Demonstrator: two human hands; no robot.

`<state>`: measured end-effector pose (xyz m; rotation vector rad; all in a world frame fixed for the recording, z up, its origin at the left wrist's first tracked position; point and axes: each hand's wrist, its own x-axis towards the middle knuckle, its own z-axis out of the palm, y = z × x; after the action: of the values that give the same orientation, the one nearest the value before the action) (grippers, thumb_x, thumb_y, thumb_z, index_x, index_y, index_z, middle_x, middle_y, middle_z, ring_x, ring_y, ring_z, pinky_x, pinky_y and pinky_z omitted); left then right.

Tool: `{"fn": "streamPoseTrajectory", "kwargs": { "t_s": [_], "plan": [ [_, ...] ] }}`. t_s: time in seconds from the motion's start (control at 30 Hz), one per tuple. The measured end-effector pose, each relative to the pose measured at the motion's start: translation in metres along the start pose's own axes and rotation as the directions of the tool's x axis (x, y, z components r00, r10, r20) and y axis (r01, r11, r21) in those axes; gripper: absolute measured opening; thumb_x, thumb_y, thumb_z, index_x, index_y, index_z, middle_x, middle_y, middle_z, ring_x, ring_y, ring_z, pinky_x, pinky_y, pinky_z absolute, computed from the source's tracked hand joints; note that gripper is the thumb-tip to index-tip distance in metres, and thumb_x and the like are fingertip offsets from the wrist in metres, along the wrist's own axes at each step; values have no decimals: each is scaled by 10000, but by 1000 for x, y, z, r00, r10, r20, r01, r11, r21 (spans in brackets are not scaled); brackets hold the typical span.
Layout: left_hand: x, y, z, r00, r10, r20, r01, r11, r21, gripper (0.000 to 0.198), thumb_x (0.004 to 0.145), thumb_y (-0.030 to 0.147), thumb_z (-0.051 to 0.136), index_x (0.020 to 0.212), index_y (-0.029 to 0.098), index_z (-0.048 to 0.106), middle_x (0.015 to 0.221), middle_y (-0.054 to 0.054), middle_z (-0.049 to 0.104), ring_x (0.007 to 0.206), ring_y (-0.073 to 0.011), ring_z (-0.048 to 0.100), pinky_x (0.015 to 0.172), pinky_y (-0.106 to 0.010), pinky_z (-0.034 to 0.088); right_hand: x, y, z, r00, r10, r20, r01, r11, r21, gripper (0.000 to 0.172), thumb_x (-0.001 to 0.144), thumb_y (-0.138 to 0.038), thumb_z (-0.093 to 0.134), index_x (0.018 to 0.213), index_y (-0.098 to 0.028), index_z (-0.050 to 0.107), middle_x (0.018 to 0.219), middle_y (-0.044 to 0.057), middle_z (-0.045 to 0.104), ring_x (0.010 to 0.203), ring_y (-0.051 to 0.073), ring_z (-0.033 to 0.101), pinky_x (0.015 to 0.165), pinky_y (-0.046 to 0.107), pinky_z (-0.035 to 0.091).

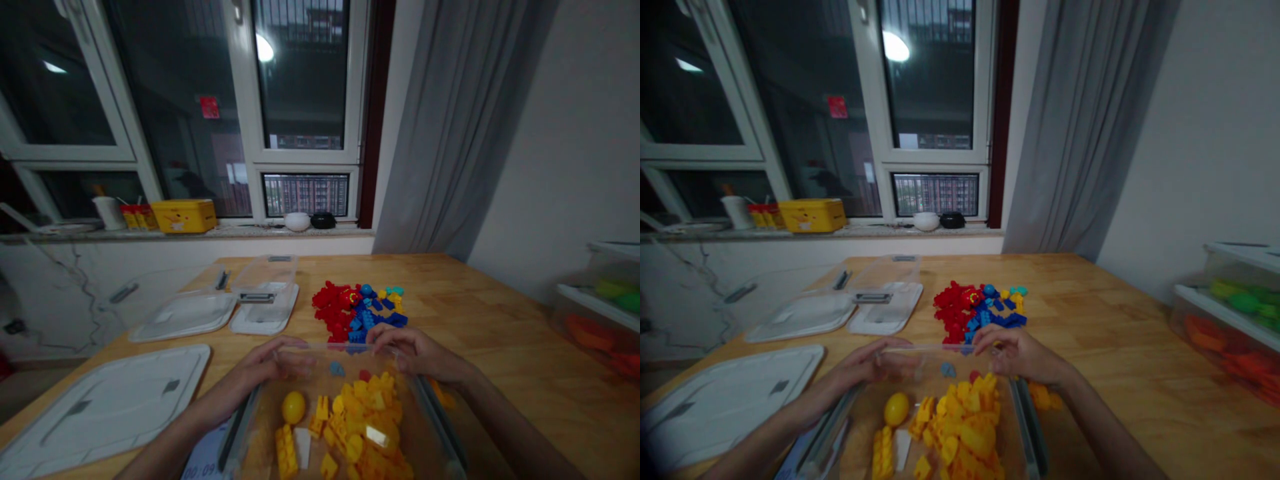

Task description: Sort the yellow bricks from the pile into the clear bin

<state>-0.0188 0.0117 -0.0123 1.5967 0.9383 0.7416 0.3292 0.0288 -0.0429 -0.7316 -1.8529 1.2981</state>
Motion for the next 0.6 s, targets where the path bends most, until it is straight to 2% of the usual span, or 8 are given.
{"fn": "streamPoseTrajectory", "kwargs": {
  "t_s": [0.1, 0.23, 0.3, 0.33, 0.4, 0.47, 0.53, 0.6],
  "plan": [
    [-1, 0, 0, 1000, 3, -7, -3, 1000, 1, 371, 817, 297, 636, 1179, 249, 705, 1238, -8, 747, 1249, -330, 597, 1081, -408, 422, 2, 7, -6, 974, 53, -219, -55, 998, -4, 371, 776, -552, 767, 940, -220, 773, 1131, 81, 689, 1120, 246, 612, 1009, 378, 441],
    [-2, 0, -1, 1000, -16, 21, 17, 1000, -26, 385, 840, 296, 637, 1222, 259, 675, 1268, -21, 747, 1267, -329, 601, 1102, -423, 401, 6, 29, -30, 826, 186, -533, -172, 982, 76, 450, 770, -583, 745, 1011, -203, 750, 1065, 82, 745, 977, 240, 670, 904, 366, 500],
    [-2, 0, -1, 999, -10, 31, 11, 999, -31, 378, 852, 281, 625, 1227, 260, 669, 1276, -26, 747, 1274, -324, 602, 1108, -425, 394, 6, 41, -47, 774, 140, -617, -225, 972, -62, 485, 765, -619, 714, 996, -194, 757, 1054, 90, 756, 967, 255, 670, 880, 368, 503],
    [-2, 0, -1, 999, -7, 34, 8, 999, -36, 374, 855, 272, 622, 1225, 260, 669, 1278, -26, 747, 1274, -323, 604, 1106, -426, 397, 5, 47, -55, 764, 92, -639, -259, 950, -173, 487, 767, -631, 695, 963, -191, 763, 1028, 91, 759, 955, 260, 666, 871, 369, 501],
    [-2, 0, -1, 999, -8, 44, 10, 999, -53, 367, 861, 261, 615, 1224, 258, 669, 1288, -29, 742, 1276, -323, 606, 1099, -427, 407, 0, 57, -68, 773, 7, -635, -321, 867, -381, 490, 796, -644, 637, 905, -184, 764, 921, 83, 756, 871, 251, 654, 807, 362, 496],
    [-2, -1, -2, 999, -7, 53, 10, 998, -63, 372, 862, 251, 607, 1229, 256, 668, 1298, -30, 737, 1279, -322, 604, 1100, -429, 409, -6, 66, -76, 808, -27, -589, -352, 779, -519, 503, 837, -642, 579, 869, -172, 756, 803, 63, 724, 762, 225, 620, 716, 338, 473],
    [-1, -4, -3, 999, 7, 42, -5, 999, -48, 383, 855, 241, 601, 1232, 253, 672, 1292, -28, 740, 1280, -317, 602, 1113, -427, 396, -11, 75, -81, 839, -2, -543, -372, 727, -577, 522, 859, -647, 547, 842, -163, 744, 732, 39, 686, 698, 198, 582, 654, 313, 438],
    [0, -8, -4, 999, 27, 31, -26, 999, -34, 396, 836, 225, 602, 1224, 248, 681, 1290, -24, 740, 1283, -314, 595, 1123, -426, 385, -16, 81, -84, 857, 62, -511, -397, 712, -579, 546, 864, -669, 525, 825, -161, 724, 727, 25, 672, 692, 184, 569, 643, 297, 423]
  ]
}}
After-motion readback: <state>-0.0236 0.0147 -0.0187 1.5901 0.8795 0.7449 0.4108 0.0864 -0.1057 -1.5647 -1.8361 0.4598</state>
